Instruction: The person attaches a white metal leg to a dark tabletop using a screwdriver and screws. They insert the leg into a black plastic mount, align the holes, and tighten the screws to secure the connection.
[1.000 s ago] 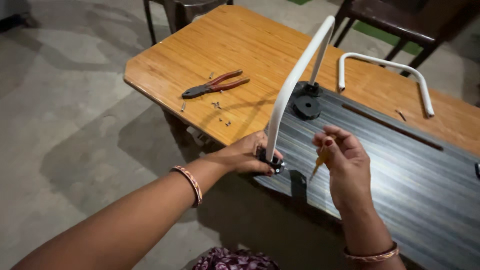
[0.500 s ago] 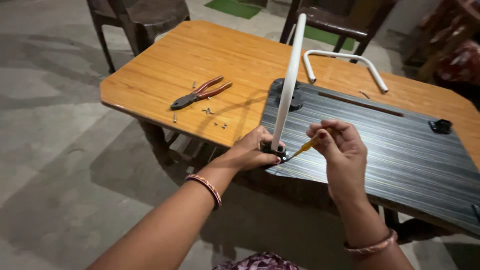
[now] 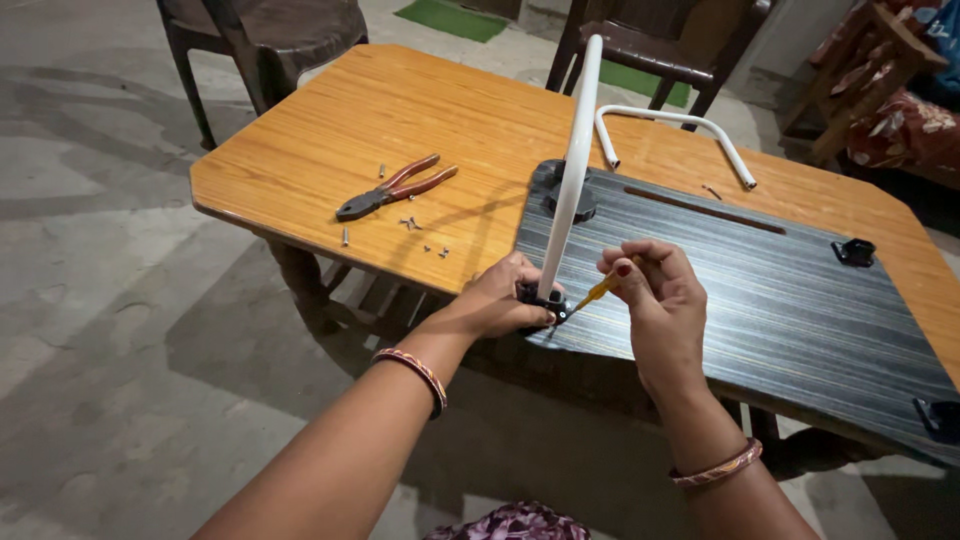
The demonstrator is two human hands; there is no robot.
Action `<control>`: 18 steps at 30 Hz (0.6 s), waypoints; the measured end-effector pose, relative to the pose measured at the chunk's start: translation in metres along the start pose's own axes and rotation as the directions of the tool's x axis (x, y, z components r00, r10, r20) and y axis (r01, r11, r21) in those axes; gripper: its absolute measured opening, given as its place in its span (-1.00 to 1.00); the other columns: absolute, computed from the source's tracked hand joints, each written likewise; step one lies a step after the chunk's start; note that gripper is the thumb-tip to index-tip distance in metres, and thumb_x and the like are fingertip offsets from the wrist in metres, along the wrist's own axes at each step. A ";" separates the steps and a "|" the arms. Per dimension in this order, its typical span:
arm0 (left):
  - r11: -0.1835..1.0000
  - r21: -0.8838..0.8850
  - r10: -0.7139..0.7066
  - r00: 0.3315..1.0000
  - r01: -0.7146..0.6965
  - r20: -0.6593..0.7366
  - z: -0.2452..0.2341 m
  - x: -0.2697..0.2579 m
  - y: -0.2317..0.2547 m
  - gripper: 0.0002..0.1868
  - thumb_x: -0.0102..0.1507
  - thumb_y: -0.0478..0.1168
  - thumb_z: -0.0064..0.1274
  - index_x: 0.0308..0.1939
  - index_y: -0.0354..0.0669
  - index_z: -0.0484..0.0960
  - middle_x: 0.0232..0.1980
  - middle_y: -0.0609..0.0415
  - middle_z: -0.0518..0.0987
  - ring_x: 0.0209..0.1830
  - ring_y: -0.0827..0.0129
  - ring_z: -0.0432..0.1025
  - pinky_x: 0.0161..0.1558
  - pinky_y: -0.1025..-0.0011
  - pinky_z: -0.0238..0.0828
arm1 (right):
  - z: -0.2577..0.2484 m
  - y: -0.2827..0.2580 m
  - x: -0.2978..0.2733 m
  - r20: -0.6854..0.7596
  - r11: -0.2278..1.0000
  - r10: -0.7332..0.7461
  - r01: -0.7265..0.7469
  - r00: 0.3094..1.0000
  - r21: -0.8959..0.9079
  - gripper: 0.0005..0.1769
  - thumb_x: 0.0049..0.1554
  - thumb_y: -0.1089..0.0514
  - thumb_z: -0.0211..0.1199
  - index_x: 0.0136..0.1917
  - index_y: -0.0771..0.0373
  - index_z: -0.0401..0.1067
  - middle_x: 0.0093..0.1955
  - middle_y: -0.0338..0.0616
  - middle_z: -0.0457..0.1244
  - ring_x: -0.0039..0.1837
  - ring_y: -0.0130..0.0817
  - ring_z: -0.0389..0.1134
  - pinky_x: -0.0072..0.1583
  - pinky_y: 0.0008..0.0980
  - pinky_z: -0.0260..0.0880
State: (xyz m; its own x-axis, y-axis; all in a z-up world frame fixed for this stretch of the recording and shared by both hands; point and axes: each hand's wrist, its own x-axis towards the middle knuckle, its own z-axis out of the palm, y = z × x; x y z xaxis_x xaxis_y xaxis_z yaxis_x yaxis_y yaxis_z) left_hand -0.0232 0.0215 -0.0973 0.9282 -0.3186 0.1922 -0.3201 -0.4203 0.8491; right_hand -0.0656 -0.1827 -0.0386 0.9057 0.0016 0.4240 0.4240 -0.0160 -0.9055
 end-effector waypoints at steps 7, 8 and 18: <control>0.999 -0.044 -0.013 1.000 0.014 0.014 0.001 0.001 -0.002 -0.53 -0.05 -0.09 0.42 -0.04 0.05 0.78 0.04 0.08 0.53 0.09 0.27 0.52 0.14 0.36 0.45 | -0.003 0.001 0.003 -0.009 1.000 -0.011 0.011 1.000 0.000 -0.79 0.28 0.25 0.18 0.18 0.34 0.34 0.10 -0.06 0.39 0.18 -0.36 0.45 0.26 -0.33 0.53; 0.999 -0.036 -0.018 1.000 0.019 0.017 0.001 0.001 -0.002 -0.53 -0.04 -0.09 0.41 -0.04 0.05 0.78 0.04 0.08 0.54 0.09 0.27 0.52 0.14 0.36 0.45 | -0.003 0.000 0.003 -0.013 1.000 -0.009 0.009 1.000 0.003 -0.79 0.28 0.25 0.19 0.18 0.33 0.34 0.10 -0.06 0.39 0.18 -0.35 0.45 0.26 -0.33 0.53; 0.999 -0.021 -0.043 0.999 0.043 0.015 0.000 -0.001 0.003 -0.53 -0.04 -0.08 0.42 -0.04 0.07 0.78 0.04 0.11 0.53 0.12 0.28 0.50 0.16 0.35 0.44 | 0.000 -0.001 0.004 0.014 1.000 -0.021 0.020 1.000 0.016 -0.77 0.28 0.24 0.19 0.19 0.34 0.34 0.11 -0.05 0.38 0.18 -0.34 0.45 0.27 -0.32 0.52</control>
State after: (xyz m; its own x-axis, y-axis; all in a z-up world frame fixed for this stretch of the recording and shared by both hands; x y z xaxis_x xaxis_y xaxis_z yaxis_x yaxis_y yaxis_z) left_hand -0.0253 0.0209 -0.0945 0.9382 -0.3126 0.1481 -0.2755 -0.4161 0.8666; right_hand -0.0621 -0.1829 -0.0358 0.8967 0.0158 0.4424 0.4424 0.0001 -0.8968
